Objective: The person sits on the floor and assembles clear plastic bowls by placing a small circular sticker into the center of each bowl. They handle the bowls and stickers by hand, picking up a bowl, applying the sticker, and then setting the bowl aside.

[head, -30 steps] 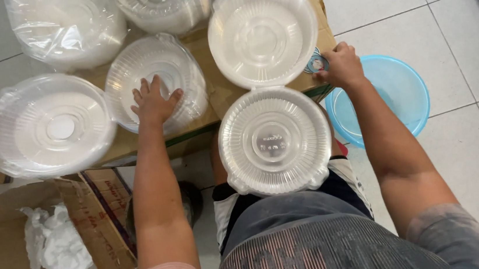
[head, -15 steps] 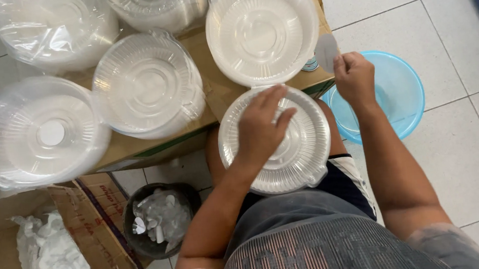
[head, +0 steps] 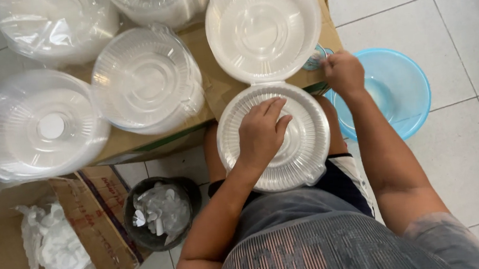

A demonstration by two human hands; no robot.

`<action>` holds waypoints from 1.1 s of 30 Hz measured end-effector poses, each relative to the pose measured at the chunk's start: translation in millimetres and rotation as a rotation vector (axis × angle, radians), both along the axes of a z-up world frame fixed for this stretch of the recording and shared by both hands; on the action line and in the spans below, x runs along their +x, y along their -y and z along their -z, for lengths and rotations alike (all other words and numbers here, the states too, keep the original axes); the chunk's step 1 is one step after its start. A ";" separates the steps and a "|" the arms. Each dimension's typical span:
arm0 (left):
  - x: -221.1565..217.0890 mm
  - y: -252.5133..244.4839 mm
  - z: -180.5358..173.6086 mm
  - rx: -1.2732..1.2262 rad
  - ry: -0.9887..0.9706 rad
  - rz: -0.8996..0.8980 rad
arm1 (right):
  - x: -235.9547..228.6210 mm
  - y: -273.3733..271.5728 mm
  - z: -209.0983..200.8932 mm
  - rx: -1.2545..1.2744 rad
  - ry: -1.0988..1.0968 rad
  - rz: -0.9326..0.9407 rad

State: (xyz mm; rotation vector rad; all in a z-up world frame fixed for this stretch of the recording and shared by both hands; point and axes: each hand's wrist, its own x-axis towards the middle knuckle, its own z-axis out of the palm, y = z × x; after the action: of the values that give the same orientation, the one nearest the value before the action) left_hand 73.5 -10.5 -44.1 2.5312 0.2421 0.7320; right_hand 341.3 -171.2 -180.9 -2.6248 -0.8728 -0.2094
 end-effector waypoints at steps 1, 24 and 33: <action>1.2 3.2 -2.9 -0.001 0.002 0.003 | -5.4 7.3 -5.6 -0.001 0.002 0.003; -20.3 6.2 -101.5 -0.655 0.136 0.148 | -178.8 1.5 -229.1 0.767 -0.705 -0.442; -24.0 3.2 -107.7 -0.645 0.098 0.089 | -188.1 1.1 -242.3 0.619 -0.537 -0.510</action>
State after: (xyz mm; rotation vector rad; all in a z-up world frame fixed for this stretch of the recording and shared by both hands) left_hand 49.5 -13.7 63.7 1.8782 0.2770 0.6162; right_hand 153.2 -172.3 61.4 -1.6968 -1.0300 0.3025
